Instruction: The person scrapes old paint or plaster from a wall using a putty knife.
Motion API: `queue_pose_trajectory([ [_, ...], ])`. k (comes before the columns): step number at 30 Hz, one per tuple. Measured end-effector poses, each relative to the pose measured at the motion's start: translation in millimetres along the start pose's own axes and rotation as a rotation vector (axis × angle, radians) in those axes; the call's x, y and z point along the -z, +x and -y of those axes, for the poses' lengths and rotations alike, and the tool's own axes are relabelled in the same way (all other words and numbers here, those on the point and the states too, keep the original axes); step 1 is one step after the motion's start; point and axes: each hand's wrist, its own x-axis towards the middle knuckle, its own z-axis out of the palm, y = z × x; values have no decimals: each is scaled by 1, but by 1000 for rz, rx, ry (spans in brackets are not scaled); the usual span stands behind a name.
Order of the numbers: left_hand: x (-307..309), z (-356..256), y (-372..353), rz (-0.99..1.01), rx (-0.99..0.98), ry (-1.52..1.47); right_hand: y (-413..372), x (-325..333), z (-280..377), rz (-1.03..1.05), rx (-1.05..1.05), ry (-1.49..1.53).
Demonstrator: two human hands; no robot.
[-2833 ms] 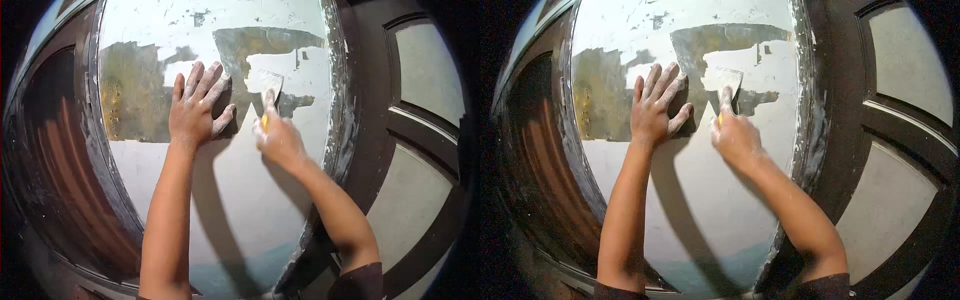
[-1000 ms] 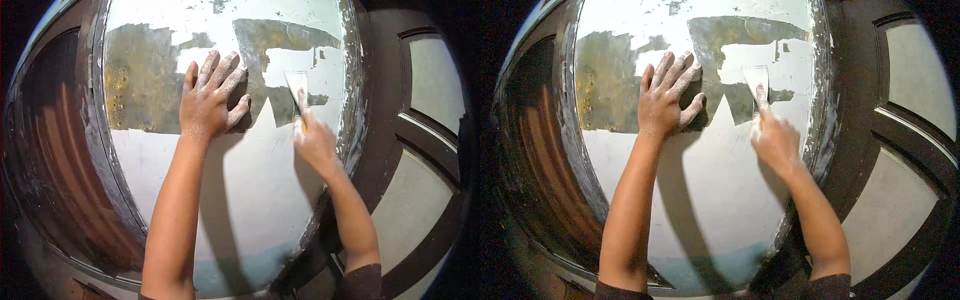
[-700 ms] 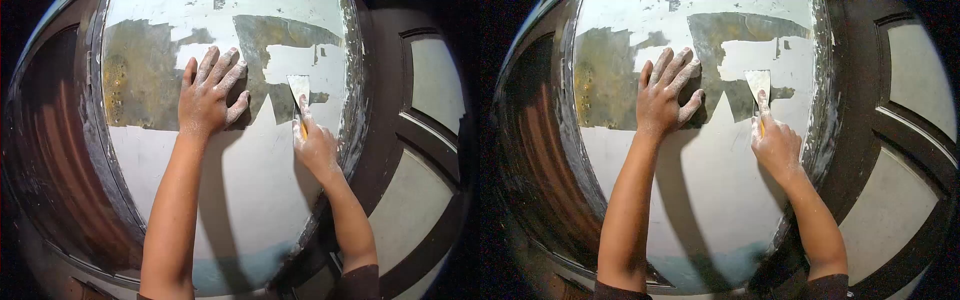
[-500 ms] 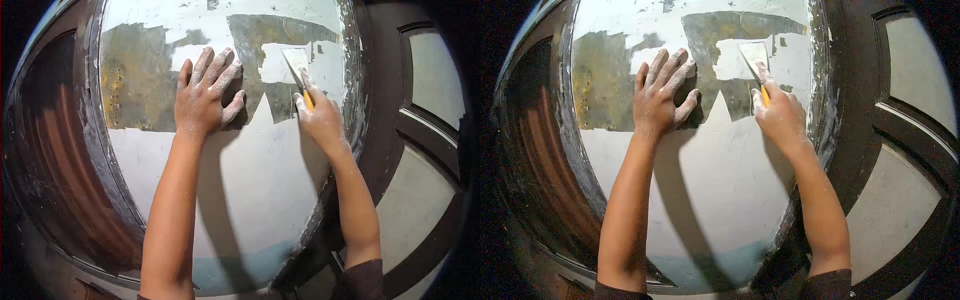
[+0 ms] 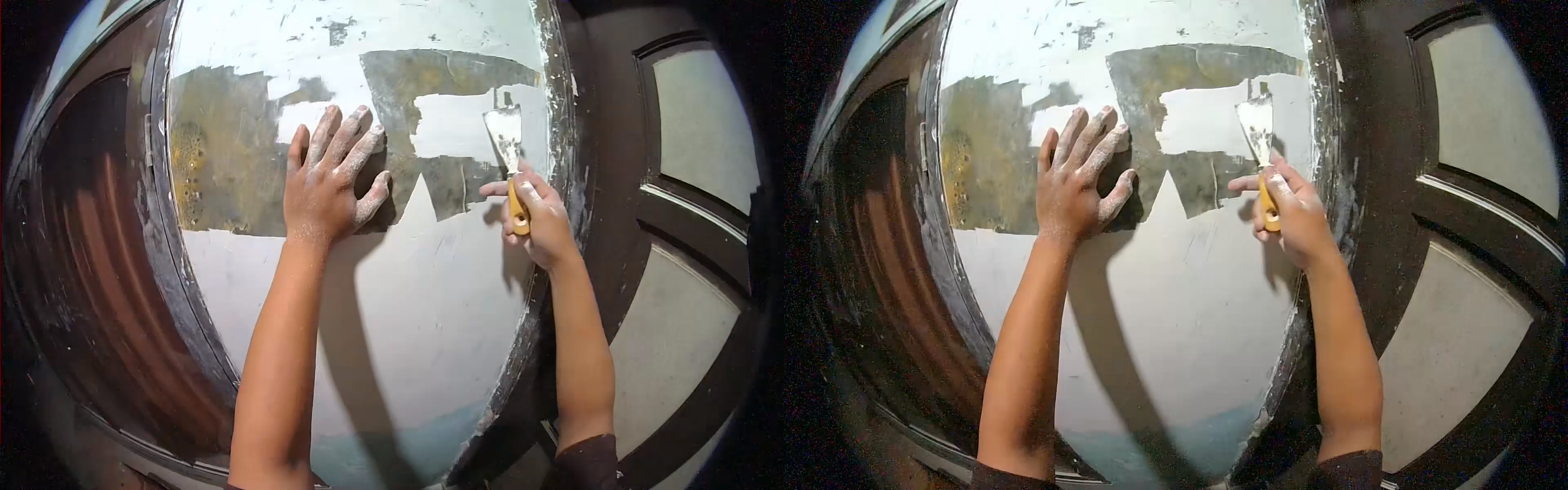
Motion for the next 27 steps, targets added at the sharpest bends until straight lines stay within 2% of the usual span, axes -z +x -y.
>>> queue_pose_trajectory([
  [3,-1,0,1,-24,-7,-18,4,7,-5,-58,-52,100],
  [5,0,1,1,2,-9,-1,1,13,-11,-169,90,-163],
  [8,1,0,0,-1,-3,-10,5,25,-29,-229,159,-393],
  [10,0,0,-1,-4,-1,-15,6,7,-29,-276,424,-710],
  [11,0,1,-1,-8,-3,-16,3,-4,-21,-241,335,-676],
  [12,-1,2,-1,-17,-17,-10,4,-10,-24,-227,434,-711],
  [15,0,1,0,-12,-17,-9,-2,-16,-40,-239,383,-694],
  [17,1,1,0,-1,-13,-9,-9,-17,-46,-227,350,-954],
  [18,1,1,0,-8,-16,-8,-4,-21,-43,-225,354,-950],
  [20,0,1,0,-10,-20,-8,12,-31,-35,-311,592,-829],
  [21,-1,1,0,-1,-19,-10,19,-29,-30,-281,466,-929],
  [24,0,1,-1,-8,-15,-7,4,-45,-21,-262,344,-857],
  [26,-1,2,-1,-24,-20,-10,-5,-32,-47,-212,360,-928],
  [27,1,3,0,-32,-15,-1,-9,-34,-48,-204,452,-972],
])
